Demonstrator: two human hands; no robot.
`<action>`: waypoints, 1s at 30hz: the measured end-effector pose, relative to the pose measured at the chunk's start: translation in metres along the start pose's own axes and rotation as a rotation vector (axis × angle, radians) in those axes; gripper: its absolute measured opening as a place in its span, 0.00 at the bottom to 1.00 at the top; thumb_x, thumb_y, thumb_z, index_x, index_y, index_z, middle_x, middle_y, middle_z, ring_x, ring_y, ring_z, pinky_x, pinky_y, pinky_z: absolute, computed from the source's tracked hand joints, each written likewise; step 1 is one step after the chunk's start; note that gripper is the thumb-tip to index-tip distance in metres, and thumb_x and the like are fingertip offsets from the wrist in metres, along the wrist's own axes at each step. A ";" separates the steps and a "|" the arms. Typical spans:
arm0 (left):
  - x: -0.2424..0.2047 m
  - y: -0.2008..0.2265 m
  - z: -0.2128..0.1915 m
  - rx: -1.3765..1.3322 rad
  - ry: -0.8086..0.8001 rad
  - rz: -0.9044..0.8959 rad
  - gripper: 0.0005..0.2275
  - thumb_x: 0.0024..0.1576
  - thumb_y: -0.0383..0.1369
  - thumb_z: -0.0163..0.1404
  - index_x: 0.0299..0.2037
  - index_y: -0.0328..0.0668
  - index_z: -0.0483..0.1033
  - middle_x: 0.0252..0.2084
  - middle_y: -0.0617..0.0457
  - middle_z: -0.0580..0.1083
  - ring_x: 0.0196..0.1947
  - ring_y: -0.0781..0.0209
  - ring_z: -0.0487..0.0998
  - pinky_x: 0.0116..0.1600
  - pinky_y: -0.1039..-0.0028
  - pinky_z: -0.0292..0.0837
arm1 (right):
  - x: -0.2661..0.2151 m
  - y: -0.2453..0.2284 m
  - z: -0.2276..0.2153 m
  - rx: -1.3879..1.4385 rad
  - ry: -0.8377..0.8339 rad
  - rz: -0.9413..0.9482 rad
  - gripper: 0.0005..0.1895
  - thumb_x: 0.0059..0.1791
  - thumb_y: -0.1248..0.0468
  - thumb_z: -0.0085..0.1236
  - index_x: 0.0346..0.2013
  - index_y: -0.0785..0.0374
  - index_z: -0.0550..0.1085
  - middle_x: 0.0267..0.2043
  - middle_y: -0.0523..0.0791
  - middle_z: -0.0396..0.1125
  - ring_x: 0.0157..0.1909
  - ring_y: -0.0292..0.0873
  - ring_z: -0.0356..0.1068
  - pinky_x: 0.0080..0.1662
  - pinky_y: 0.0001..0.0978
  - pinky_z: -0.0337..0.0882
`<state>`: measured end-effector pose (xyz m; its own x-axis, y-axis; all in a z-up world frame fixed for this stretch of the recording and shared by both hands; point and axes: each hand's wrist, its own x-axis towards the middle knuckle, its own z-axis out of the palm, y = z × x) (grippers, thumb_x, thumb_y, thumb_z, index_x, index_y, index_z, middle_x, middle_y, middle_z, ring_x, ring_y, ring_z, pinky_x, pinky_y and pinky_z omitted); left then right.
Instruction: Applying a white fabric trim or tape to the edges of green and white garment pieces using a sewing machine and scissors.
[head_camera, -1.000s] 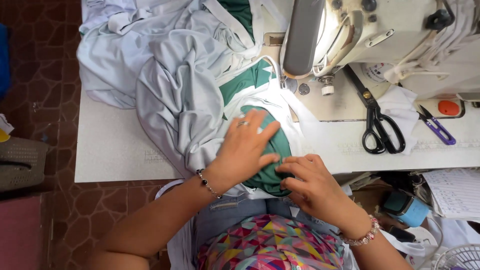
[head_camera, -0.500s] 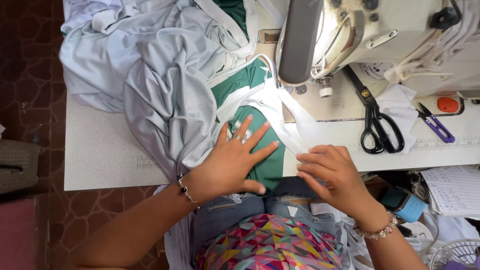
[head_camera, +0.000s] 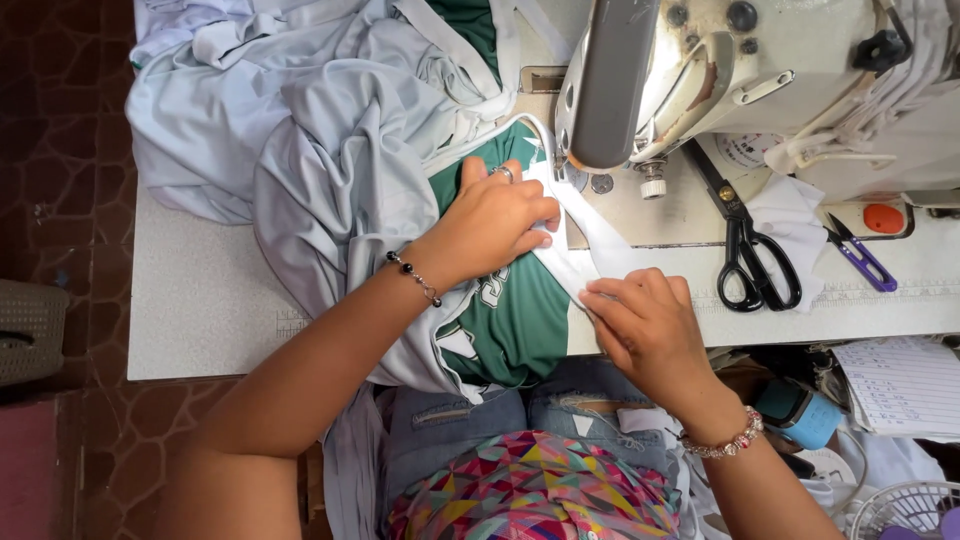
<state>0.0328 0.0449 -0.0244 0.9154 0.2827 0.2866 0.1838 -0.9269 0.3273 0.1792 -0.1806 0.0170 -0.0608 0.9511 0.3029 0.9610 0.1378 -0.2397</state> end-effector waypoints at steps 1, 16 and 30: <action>0.001 0.003 -0.004 -0.001 0.002 -0.002 0.06 0.56 0.44 0.57 0.37 0.60 0.75 0.33 0.63 0.71 0.42 0.57 0.68 0.47 0.57 0.52 | 0.001 0.001 -0.002 -0.001 -0.002 -0.002 0.08 0.49 0.64 0.61 0.43 0.56 0.81 0.46 0.42 0.74 0.45 0.43 0.65 0.45 0.38 0.58; 0.005 0.029 0.005 0.147 0.224 0.324 0.03 0.50 0.37 0.55 0.27 0.57 0.75 0.31 0.62 0.68 0.41 0.57 0.66 0.47 0.57 0.54 | 0.022 0.003 0.006 0.039 -0.051 0.214 0.13 0.47 0.53 0.68 0.38 0.57 0.79 0.34 0.43 0.67 0.42 0.46 0.64 0.45 0.40 0.63; -0.062 0.055 0.018 -0.123 0.079 0.083 0.14 0.58 0.28 0.51 0.54 0.45 0.71 0.53 0.51 0.68 0.52 0.48 0.69 0.47 0.59 0.67 | 0.008 0.032 0.020 0.420 -0.078 0.533 0.06 0.51 0.62 0.69 0.41 0.55 0.83 0.31 0.44 0.72 0.36 0.35 0.68 0.41 0.31 0.68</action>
<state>-0.0072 -0.0285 -0.0404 0.8938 0.2296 0.3852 0.0593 -0.9120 0.4059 0.2039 -0.1633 -0.0063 0.3574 0.9338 -0.0193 0.6796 -0.2742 -0.6804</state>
